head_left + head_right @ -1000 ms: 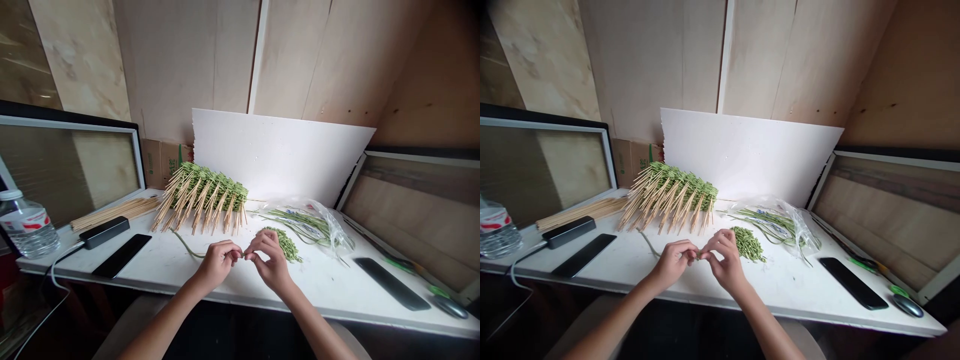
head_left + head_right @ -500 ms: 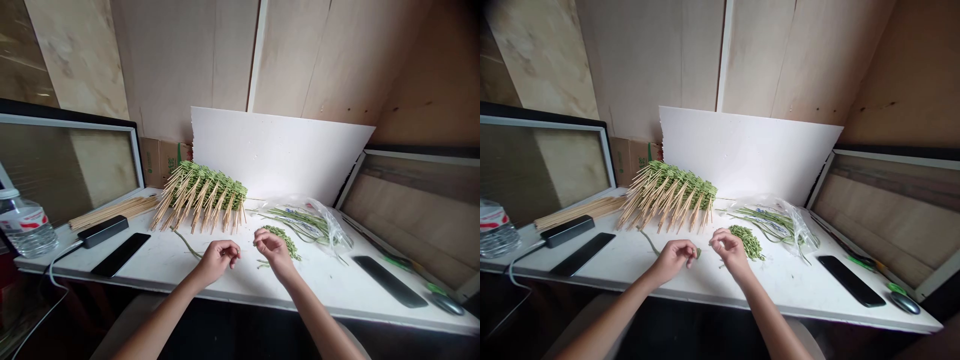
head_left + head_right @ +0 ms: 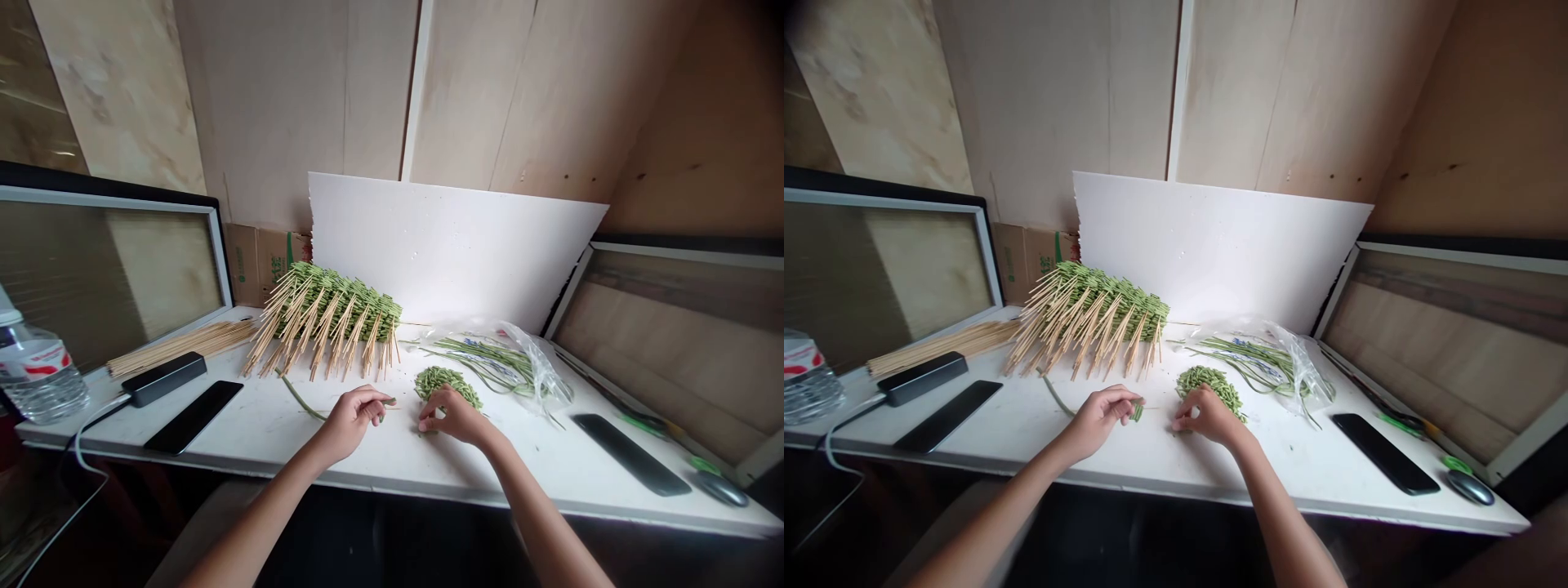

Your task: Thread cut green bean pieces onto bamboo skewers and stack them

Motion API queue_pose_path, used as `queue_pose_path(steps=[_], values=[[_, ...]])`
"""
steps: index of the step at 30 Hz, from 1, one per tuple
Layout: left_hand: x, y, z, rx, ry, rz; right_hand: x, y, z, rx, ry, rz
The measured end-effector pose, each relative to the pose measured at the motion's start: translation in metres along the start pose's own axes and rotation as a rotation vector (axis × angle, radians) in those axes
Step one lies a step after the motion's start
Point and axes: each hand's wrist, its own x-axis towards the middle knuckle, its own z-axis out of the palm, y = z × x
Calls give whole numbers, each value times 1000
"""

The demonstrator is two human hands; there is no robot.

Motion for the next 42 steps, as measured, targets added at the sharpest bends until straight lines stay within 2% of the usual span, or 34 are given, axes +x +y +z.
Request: queue_pose_path(steps=[4, 6, 10, 14, 17, 22, 29, 33, 36, 40, 42], values=[[-2, -1, 2, 60, -20, 26, 0, -13, -4, 29, 50, 3], [-2, -1, 5, 67, 8, -5, 0, -26, -6, 138, 75, -30], [-4, 1, 10, 8, 59, -88, -3, -59, -8, 377, 36, -140], [-4, 3, 8, -1, 51, -109, -6, -76, -5, 333, 163, -142], [-3, 5, 5, 73, 33, -118, -6, -76, -5, 274, 234, -139], [-3, 11, 3, 162, 54, -91, -6, -77, -3, 191, 249, -223], [-5, 16, 8, 251, 36, 36, -5, -89, 12, 106, 289, -333], [-5, 13, 10, 104, 17, 36, -2, -88, 24, 215, 348, -369], [-5, 10, 12, 11, -23, 52, 1, -83, 29, 381, 326, -345], [-4, 7, 11, -69, -22, 86, 4, -67, 17, 651, 270, -305], [-2, 6, 8, -82, 10, 87, 5, -54, 6, 620, 292, -251]])
